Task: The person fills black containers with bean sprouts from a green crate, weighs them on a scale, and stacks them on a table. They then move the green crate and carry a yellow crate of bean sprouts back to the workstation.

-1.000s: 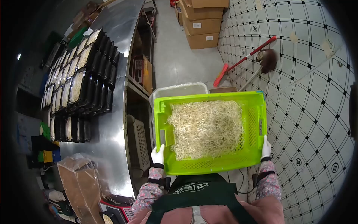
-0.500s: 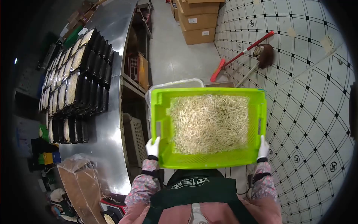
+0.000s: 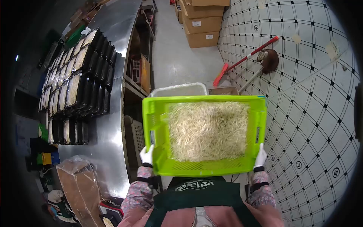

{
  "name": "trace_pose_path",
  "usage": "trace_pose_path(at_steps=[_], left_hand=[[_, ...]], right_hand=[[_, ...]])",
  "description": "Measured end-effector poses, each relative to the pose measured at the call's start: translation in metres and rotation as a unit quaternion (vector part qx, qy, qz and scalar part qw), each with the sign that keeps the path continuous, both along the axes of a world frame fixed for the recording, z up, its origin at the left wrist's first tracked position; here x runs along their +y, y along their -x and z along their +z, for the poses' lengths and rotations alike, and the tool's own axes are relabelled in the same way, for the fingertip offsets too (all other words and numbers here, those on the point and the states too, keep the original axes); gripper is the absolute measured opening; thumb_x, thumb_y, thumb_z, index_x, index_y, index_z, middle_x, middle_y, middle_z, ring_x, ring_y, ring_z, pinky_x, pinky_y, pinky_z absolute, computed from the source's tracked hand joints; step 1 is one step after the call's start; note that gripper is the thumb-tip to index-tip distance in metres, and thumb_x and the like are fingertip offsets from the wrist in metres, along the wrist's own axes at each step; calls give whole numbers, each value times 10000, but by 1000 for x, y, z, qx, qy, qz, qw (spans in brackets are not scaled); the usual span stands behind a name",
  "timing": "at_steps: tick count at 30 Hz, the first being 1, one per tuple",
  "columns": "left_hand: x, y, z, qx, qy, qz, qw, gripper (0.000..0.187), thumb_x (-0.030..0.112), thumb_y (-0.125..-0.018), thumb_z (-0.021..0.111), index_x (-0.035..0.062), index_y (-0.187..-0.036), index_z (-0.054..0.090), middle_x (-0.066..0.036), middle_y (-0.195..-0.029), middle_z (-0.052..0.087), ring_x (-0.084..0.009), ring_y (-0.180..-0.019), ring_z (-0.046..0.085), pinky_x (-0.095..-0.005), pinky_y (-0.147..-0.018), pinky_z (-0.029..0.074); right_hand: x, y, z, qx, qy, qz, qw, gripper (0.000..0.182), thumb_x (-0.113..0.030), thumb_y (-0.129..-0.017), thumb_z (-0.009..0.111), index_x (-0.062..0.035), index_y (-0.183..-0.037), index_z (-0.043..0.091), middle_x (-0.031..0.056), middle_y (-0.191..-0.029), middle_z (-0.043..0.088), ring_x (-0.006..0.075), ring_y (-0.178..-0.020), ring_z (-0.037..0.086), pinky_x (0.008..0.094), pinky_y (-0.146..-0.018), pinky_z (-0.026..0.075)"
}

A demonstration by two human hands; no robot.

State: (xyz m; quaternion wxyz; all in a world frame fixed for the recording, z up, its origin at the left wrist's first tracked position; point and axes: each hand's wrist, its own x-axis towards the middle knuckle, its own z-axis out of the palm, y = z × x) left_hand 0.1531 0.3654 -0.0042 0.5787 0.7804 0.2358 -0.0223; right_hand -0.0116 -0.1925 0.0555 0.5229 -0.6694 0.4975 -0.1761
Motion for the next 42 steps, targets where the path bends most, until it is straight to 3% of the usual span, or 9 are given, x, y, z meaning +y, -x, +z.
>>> trace_pose_path(at_steps=[5, 11, 17, 22, 29, 32, 35, 39, 42], left_hand=[[8, -69, 47, 1, 134, 95, 986, 245, 200, -835, 690, -34, -892, 649, -52, -757, 647, -124, -579, 566, -287, -559, 474], [-92, -46, 35, -58, 13, -50, 997, 252, 211, -824, 703, -28, -884, 650, -46, -758, 645, -93, -644, 556, -253, -585, 448], [33, -21, 35, 2, 95, 69, 993, 208, 147, -843, 668, -44, -921, 651, -71, -794, 666, -130, -617, 595, -276, -582, 493], [-51, -96, 41, 34, -5, -60, 998, 328, 277, -843, 667, -38, -934, 650, -95, -786, 662, -132, -652, 594, -281, -602, 471], [6, 1, 29, 32, 3, -33, 999, 233, 184, -832, 680, -33, -911, 652, -84, -799, 667, -135, -661, 604, -282, -613, 488], [36, -28, 36, 7, 71, 30, 997, 216, 180, -839, 670, -26, -899, 649, -61, -763, 655, -117, -620, 591, -270, -576, 485], [-4, -94, 27, 38, 20, -26, 999, 247, 228, -842, 670, -9, -913, 653, -41, -743, 640, -107, -588, 553, -273, -550, 453], [-86, -58, 45, -62, -42, -110, 991, 251, 261, -842, 671, 15, -880, 642, -31, -718, 620, -106, -597, 536, -283, -546, 441], [-26, 3, 27, -33, -44, -92, 994, 216, 208, -844, 670, -2, -882, 635, -64, -768, 646, -108, -632, 566, -275, -577, 466]], right_hand=[[3, -80, -19, -29, 68, 136, 988, 437, -409, -921, 550, -19, -742, 632, -9, -590, 506, 103, -540, 399, 296, -511, 336], [-72, -67, 31, -41, -45, -18, 998, 548, -487, -935, 472, 14, -851, 676, 22, -732, 644, 115, -619, 574, 267, -595, 454], [25, -31, -7, 15, 64, 94, 993, 535, -476, -944, 463, 5, -819, 663, 42, -685, 609, 106, -624, 507, 277, -608, 414], [-62, -117, 43, 4, -2, 128, 992, 591, -530, -940, 426, 3, -829, 657, 14, -689, 605, 105, -599, 509, 274, -569, 412], [-11, -2, 3, 136, 103, 64, 983, 639, -543, -938, 402, 29, -901, 684, 74, -736, 661, 153, -675, 580, 303, -666, 448], [31, -45, 16, -37, -5, 99, 994, 520, -442, -959, 451, 25, -894, 668, 24, -766, 632, 105, -702, 539, 276, -661, 431], [-33, -105, 35, 47, 25, 142, 988, 564, -499, -943, 446, 5, -779, 638, 0, -666, 563, 106, -596, 448, 292, -590, 390], [-83, -75, 46, 17, -55, 55, 997, 630, -550, -924, 433, 35, -967, 664, 66, -841, 673, 142, -728, 620, 285, -665, 480], [-33, -15, 26, 68, 3, 51, 996, 676, -573, -926, 394, 35, -913, 690, 98, -813, 685, 164, -747, 633, 295, -691, 480]])
